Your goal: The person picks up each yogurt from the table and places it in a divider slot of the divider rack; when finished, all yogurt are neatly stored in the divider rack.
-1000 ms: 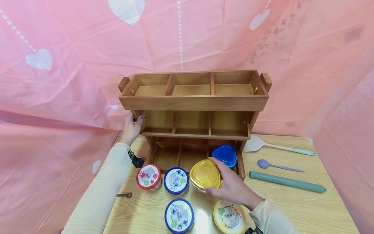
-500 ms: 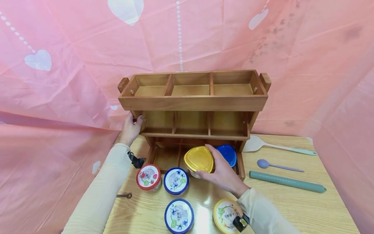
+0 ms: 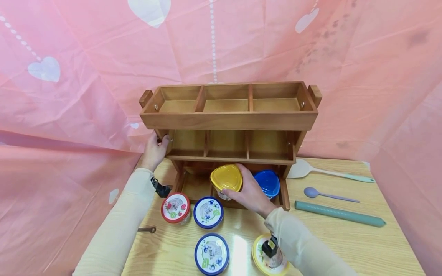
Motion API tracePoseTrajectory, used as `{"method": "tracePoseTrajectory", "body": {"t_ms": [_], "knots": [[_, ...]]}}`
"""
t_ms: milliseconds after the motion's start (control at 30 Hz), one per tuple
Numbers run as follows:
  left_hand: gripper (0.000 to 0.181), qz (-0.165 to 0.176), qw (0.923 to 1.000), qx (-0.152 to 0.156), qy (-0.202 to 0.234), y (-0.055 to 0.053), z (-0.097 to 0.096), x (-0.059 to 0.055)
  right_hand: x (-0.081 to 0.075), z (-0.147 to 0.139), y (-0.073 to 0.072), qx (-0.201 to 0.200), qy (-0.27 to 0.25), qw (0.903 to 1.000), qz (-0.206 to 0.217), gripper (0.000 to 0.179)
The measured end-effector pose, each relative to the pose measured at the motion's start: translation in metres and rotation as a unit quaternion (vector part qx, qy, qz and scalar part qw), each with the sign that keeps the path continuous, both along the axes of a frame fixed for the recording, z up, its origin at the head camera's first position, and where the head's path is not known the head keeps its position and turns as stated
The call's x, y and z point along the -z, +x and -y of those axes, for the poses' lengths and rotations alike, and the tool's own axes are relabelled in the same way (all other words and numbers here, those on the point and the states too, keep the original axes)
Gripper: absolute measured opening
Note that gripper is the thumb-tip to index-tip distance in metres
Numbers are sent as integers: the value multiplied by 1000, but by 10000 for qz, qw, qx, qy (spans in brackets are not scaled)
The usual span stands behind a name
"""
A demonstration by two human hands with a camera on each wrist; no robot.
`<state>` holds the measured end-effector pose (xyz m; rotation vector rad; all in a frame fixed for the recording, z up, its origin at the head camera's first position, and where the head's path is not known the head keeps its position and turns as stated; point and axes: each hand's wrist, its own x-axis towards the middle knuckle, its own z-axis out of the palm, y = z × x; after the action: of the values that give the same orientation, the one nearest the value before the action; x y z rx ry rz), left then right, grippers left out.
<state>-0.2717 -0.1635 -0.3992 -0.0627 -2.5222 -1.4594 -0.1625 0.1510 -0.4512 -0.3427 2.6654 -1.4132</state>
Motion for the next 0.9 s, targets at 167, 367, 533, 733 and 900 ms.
{"method": "tracePoseTrajectory", "body": {"t_ms": [167, 367, 533, 733, 900], "knots": [[44, -61, 10000, 14, 11, -1, -1, -2, 7, 7, -4, 32, -48, 10000, 79, 92], [43, -92, 10000, 22, 11, 0, -2, -3, 16, 13, -9, 161, -159, 9997, 121, 90], [45, -34, 10000, 13, 9, 0, -2, -3, 26, 20, -15, 290, -312, 9989, 187, 90], [45, 20, 10000, 19, 34, 1, -1, -2, 37, 29, -19, 516, -234, 9978, 330, 93], [46, 36, 10000, -1, 43, 0, 0, -1, 46, 33, -21, 709, -156, 9963, 462, 93]]}}
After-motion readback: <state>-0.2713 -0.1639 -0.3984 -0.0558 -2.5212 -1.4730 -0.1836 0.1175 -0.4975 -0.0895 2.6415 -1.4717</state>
